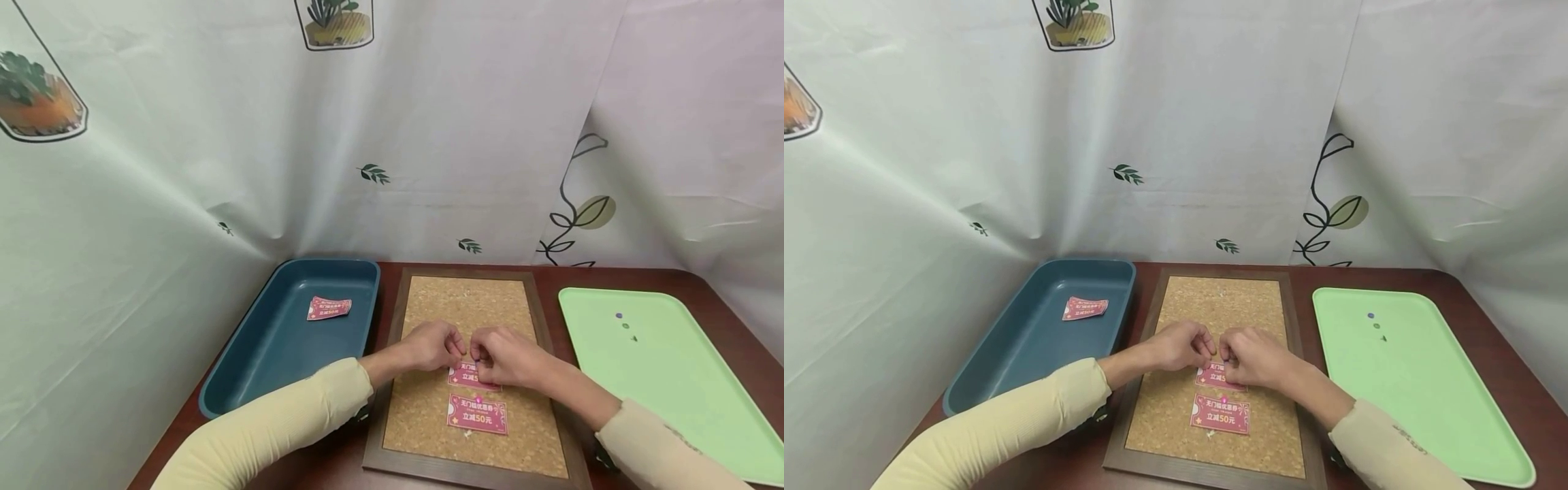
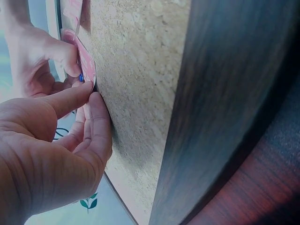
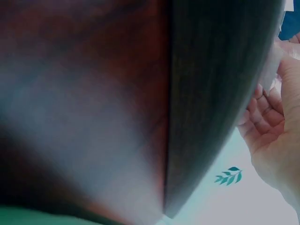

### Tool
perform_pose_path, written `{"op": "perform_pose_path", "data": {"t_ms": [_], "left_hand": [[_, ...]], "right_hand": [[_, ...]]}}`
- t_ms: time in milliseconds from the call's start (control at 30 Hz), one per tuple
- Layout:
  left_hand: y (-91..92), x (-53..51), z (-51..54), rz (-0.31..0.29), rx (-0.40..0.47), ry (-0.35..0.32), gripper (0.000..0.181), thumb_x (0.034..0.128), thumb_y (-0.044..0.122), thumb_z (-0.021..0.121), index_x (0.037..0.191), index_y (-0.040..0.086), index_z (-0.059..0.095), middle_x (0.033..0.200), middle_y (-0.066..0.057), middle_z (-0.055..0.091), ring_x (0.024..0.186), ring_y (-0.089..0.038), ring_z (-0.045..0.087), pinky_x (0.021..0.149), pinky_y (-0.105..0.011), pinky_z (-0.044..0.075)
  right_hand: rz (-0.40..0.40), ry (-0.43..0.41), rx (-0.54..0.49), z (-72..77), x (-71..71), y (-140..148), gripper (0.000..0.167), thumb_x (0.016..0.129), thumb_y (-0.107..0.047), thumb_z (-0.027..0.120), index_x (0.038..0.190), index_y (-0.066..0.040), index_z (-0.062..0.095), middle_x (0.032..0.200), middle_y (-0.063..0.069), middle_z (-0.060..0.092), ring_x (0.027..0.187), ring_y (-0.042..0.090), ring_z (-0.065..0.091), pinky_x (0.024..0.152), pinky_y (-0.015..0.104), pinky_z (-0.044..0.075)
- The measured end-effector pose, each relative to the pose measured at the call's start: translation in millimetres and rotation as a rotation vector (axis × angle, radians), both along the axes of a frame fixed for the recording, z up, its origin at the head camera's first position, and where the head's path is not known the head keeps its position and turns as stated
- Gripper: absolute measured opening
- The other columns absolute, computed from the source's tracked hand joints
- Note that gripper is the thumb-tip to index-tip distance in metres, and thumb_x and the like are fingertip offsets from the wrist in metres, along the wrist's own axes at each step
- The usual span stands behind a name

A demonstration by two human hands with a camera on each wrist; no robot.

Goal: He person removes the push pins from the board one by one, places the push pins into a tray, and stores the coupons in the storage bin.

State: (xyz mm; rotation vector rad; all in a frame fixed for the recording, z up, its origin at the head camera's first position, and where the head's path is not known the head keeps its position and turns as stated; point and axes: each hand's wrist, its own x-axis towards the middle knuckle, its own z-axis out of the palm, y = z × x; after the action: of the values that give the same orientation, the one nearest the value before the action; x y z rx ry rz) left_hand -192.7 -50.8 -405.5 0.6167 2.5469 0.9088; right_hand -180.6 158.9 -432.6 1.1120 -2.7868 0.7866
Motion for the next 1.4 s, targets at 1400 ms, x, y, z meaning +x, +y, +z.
{"op": "perform_pose_path", "data": {"t_ms": [1400], "left_hand": [[-0.9, -3.5, -0.7, -0.019, -0.005, 0.005, 0.015, 0.0887, 0.003, 0.086, 0.093, 0.010, 0.073, 0.073, 0.007, 0.068, 0.065, -0.005, 0.057, 0.062, -0.020, 0.043]], "right_hand": [[0.105, -0.088, -0.118, -15.5, -5.5, 19.7, 0.009, 0.101, -0.006, 0.073, 0.104, -0.015, 0.070, 0.096, -0.012, 0.062, 0.085, 0.004, 0.054, 0.075, 0.028, 0.051]]}}
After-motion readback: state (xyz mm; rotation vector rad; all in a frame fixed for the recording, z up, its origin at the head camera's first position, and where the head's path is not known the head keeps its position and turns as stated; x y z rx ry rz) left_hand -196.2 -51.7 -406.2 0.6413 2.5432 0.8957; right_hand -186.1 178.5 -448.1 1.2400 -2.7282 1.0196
